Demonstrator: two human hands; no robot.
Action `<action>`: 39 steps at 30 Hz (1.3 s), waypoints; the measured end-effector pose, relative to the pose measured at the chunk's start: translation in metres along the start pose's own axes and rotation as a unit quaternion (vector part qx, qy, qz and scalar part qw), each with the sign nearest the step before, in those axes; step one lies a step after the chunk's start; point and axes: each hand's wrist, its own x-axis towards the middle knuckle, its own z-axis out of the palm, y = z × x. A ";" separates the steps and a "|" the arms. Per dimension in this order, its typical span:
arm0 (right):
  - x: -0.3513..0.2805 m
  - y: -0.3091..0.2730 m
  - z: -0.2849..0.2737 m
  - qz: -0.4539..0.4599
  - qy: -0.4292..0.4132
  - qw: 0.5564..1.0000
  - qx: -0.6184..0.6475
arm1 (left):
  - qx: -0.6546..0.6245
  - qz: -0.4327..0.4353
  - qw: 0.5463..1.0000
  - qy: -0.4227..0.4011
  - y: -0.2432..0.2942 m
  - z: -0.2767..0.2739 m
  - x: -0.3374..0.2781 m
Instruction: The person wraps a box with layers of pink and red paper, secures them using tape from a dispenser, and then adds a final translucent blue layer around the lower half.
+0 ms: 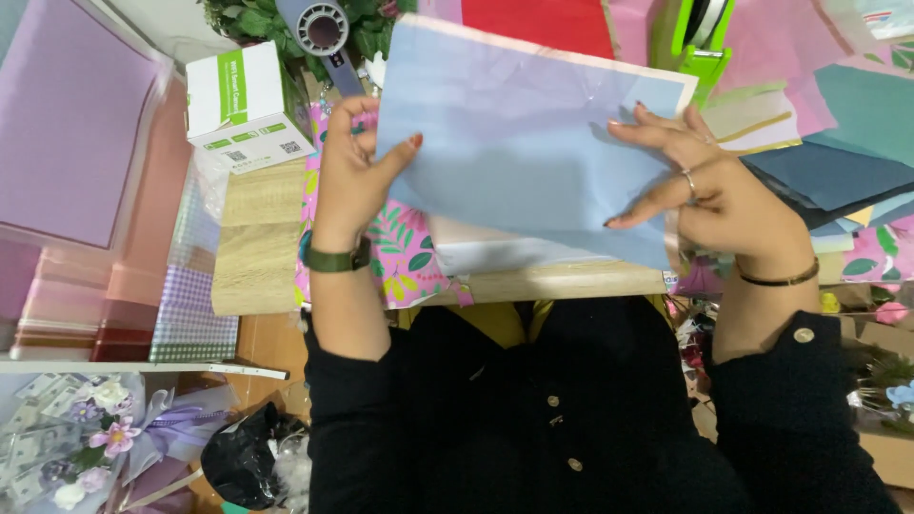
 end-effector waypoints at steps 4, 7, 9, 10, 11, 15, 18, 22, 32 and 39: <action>-0.028 -0.005 -0.004 -0.001 -0.023 0.997 0.074 | -0.043 -0.109 0.984 -0.134 0.015 -0.015 -0.049; -0.045 0.019 0.006 -0.008 0.019 0.981 0.193 | -0.016 -0.139 0.979 -0.147 0.022 -0.009 -0.069; -0.045 0.018 0.017 -0.005 0.072 0.965 0.252 | 0.008 -0.117 0.982 -0.150 0.025 -0.003 -0.077; -0.040 0.007 0.023 0.045 0.162 0.971 0.172 | 0.025 -0.095 0.984 -0.151 0.028 0.001 -0.080; -0.035 -0.004 0.029 0.096 0.248 0.960 0.089 | 0.041 -0.072 0.985 -0.152 0.030 0.004 -0.083; -0.037 -0.020 0.027 0.191 0.211 0.958 0.030 | 0.133 -0.043 0.983 -0.117 0.024 0.012 -0.099; -0.047 -0.015 0.034 0.330 0.140 0.926 0.118 | 0.165 -0.065 0.978 -0.114 0.005 0.021 -0.111; -0.056 -0.014 0.059 0.331 0.149 0.914 0.182 | 0.180 0.013 0.981 -0.071 -0.043 0.035 -0.124; -0.041 0.010 0.072 0.196 0.226 0.954 0.001 | 0.116 0.055 0.991 -0.030 -0.009 0.057 -0.094; -0.075 0.052 0.095 0.253 0.314 0.915 0.006 | 0.001 0.012 0.999 -0.031 -0.048 0.048 -0.102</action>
